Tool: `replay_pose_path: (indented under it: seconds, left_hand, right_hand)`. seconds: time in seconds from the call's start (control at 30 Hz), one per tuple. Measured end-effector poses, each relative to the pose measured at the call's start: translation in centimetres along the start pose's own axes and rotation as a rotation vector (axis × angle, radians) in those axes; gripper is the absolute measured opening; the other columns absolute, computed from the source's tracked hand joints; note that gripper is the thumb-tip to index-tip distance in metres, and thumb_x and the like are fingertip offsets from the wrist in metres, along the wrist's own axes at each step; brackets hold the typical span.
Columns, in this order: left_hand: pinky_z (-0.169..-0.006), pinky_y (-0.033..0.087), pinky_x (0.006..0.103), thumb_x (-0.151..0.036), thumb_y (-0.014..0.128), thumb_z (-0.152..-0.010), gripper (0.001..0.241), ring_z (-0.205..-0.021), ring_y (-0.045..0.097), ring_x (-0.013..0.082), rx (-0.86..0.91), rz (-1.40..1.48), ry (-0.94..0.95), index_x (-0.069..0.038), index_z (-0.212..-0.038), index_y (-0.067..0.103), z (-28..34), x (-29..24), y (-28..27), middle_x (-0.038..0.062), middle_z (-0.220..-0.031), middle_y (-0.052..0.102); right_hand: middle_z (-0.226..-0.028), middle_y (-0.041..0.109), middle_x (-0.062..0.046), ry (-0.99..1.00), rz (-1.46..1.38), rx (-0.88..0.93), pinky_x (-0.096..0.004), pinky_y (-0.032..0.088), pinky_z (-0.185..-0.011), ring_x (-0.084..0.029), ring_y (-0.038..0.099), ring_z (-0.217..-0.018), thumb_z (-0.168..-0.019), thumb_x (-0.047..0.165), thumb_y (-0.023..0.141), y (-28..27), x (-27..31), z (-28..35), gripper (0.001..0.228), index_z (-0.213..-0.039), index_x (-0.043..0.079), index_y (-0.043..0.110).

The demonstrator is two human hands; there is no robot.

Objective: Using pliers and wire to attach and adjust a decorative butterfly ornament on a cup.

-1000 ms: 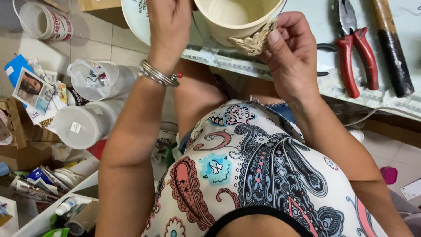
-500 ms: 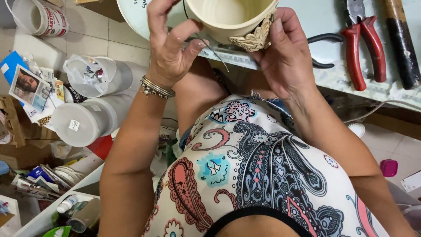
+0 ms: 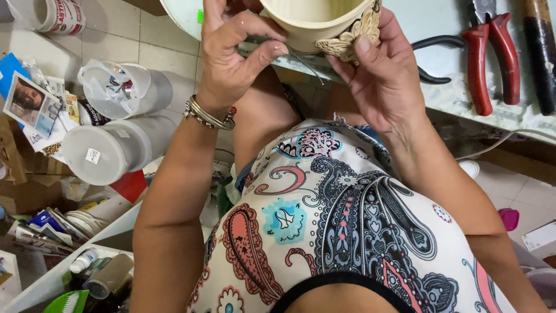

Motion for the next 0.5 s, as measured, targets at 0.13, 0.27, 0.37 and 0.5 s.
replay_pose_path:
  seconds: [0.13, 0.27, 0.37, 0.5]
  left_hand:
    - [-0.095, 0.038, 0.0412, -0.026, 0.080, -0.093, 0.017, -0.106, 0.044, 0.0235, -0.069, -0.009, -0.037, -0.010, -0.092, 0.073, 0.3, 0.2, 0.2, 0.002, -0.097, 0.059]
    - [-0.097, 0.040, 0.0408, -0.025, 0.088, -0.085, 0.022, -0.111, 0.046, 0.0230, -0.144, 0.031, -0.045, -0.011, -0.084, 0.072, 0.5, 0.7, 0.5, 0.003, -0.105, 0.056]
    - [-0.096, 0.042, 0.0373, -0.026, 0.093, -0.080, 0.029, -0.109, 0.046, 0.0204, -0.182, 0.045, -0.064, -0.011, -0.082, 0.068, 1.0, 1.6, 0.9, 0.002, -0.108, 0.048]
    - [-0.081, 0.038, 0.0350, -0.034, 0.091, -0.078, 0.041, -0.091, 0.044, 0.0192, -0.207, -0.016, -0.040, -0.012, -0.082, 0.056, 1.0, 3.4, 0.4, 0.000, -0.088, 0.051]
  right_hand:
    - [-0.133, 0.064, -0.006, 0.025, -0.146, -0.074, -0.038, 0.063, -0.101, -0.024, 0.066, -0.121, -0.097, 0.006, 0.073, -0.9, -1.3, 0.1, 0.045, -0.137, 0.012, 0.054]
    - [-0.138, 0.062, -0.006, 0.021, -0.268, -0.053, -0.035, 0.064, -0.097, -0.023, 0.064, -0.119, -0.101, 0.007, 0.071, -0.6, -1.8, 0.1, 0.043, -0.141, 0.010, 0.057]
    - [-0.142, 0.061, -0.007, 0.043, -0.335, -0.070, -0.038, 0.065, -0.097, -0.027, 0.066, -0.119, -0.102, 0.004, 0.068, -0.8, -2.3, 0.2, 0.042, -0.141, 0.009, 0.057]
    - [-0.141, 0.062, -0.005, 0.045, -0.281, -0.062, -0.036, 0.064, -0.097, -0.023, 0.066, -0.121, -0.101, 0.006, 0.071, -1.4, -2.1, -0.3, 0.044, -0.142, 0.013, 0.057]
Point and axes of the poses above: each hand's wrist, its own z-axis away from the middle knuckle, its own y-axis out of the palm, x = y × z, the point moved 10 cm from there along -z, towards the middle knuckle
